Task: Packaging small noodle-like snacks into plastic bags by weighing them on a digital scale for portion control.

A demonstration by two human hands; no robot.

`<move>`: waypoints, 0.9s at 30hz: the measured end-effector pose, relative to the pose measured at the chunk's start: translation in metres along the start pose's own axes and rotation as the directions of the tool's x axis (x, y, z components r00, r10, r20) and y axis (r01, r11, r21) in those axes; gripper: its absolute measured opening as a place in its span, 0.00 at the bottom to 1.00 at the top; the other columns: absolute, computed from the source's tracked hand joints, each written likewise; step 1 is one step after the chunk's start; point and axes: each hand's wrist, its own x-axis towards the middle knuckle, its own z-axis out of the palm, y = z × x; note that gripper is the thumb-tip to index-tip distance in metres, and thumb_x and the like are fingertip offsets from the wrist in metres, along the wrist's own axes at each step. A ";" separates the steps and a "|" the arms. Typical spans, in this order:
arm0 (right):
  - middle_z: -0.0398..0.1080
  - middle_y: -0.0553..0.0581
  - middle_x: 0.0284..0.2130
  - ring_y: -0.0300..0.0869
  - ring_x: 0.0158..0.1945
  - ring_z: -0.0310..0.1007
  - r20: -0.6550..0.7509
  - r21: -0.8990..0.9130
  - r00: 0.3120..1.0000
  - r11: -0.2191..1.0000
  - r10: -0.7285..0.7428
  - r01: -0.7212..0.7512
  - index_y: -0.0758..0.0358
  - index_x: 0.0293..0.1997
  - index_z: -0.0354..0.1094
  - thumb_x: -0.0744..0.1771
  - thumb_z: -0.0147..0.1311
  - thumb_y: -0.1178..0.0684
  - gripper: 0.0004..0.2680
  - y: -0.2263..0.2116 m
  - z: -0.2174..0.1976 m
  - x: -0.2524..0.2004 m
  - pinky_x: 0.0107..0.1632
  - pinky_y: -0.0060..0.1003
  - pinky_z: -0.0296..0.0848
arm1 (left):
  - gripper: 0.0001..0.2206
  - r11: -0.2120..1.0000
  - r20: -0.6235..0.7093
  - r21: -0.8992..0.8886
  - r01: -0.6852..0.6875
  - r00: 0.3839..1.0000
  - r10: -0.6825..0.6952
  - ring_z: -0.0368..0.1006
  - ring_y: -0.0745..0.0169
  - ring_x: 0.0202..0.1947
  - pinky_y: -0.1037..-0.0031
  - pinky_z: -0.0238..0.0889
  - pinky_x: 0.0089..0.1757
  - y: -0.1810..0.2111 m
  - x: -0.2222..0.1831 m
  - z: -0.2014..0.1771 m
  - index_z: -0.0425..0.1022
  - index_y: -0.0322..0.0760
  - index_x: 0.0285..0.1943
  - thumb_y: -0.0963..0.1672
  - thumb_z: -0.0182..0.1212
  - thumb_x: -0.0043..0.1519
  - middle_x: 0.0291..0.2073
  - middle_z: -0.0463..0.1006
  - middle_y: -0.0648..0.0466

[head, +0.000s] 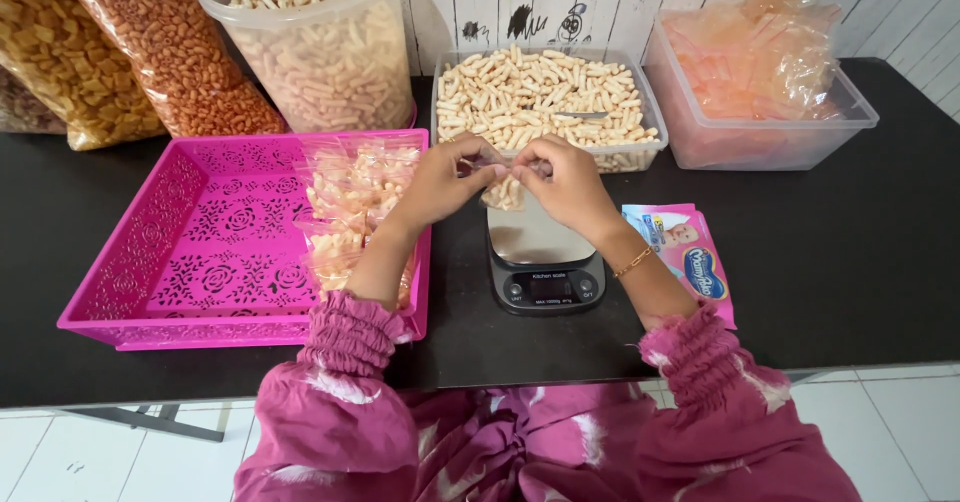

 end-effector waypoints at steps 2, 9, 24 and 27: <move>0.71 0.56 0.30 0.47 0.34 0.76 0.005 0.003 1.000 1.000 -0.022 0.022 0.58 0.38 0.75 0.63 0.63 0.55 0.04 -0.010 -0.001 0.000 0.39 0.37 0.75 | 0.06 1.000 -0.004 0.000 -0.007 1.000 0.007 0.77 0.58 0.37 0.72 0.74 0.40 0.002 0.000 -0.001 0.82 0.39 0.42 0.41 0.70 0.57 0.34 0.77 0.49; 0.70 0.53 0.31 0.47 0.38 0.75 -0.001 -0.096 0.995 0.990 -0.101 0.101 0.54 0.39 0.73 0.65 0.62 0.53 0.03 -0.032 -0.005 0.010 0.41 0.38 0.75 | 0.09 1.000 -0.158 -0.005 -0.015 0.987 0.014 0.79 0.50 0.43 0.65 0.75 0.43 0.035 -0.008 -0.032 0.81 0.38 0.50 0.40 0.63 0.61 0.39 0.79 0.46; 0.78 0.59 0.35 0.55 0.38 0.79 0.146 0.251 0.962 0.949 -0.232 0.191 0.54 0.43 0.71 0.65 0.57 0.57 0.05 -0.162 0.080 0.003 0.33 0.44 0.77 | 0.20 0.962 -0.397 -0.161 0.220 0.878 -0.268 0.76 0.52 0.46 0.61 0.67 0.52 0.058 -0.174 -0.153 0.77 0.32 0.56 0.50 0.53 0.64 0.44 0.80 0.41; 0.78 0.58 0.35 0.55 0.39 0.79 0.133 0.236 0.967 0.955 -0.216 0.181 0.54 0.43 0.71 0.66 0.57 0.56 0.04 -0.165 0.082 0.009 0.36 0.44 0.77 | 0.27 0.975 -0.210 -0.002 0.220 0.954 -0.216 0.72 0.46 0.55 0.53 0.59 0.60 0.094 -0.182 -0.149 0.74 0.32 0.60 0.48 0.70 0.52 0.52 0.77 0.41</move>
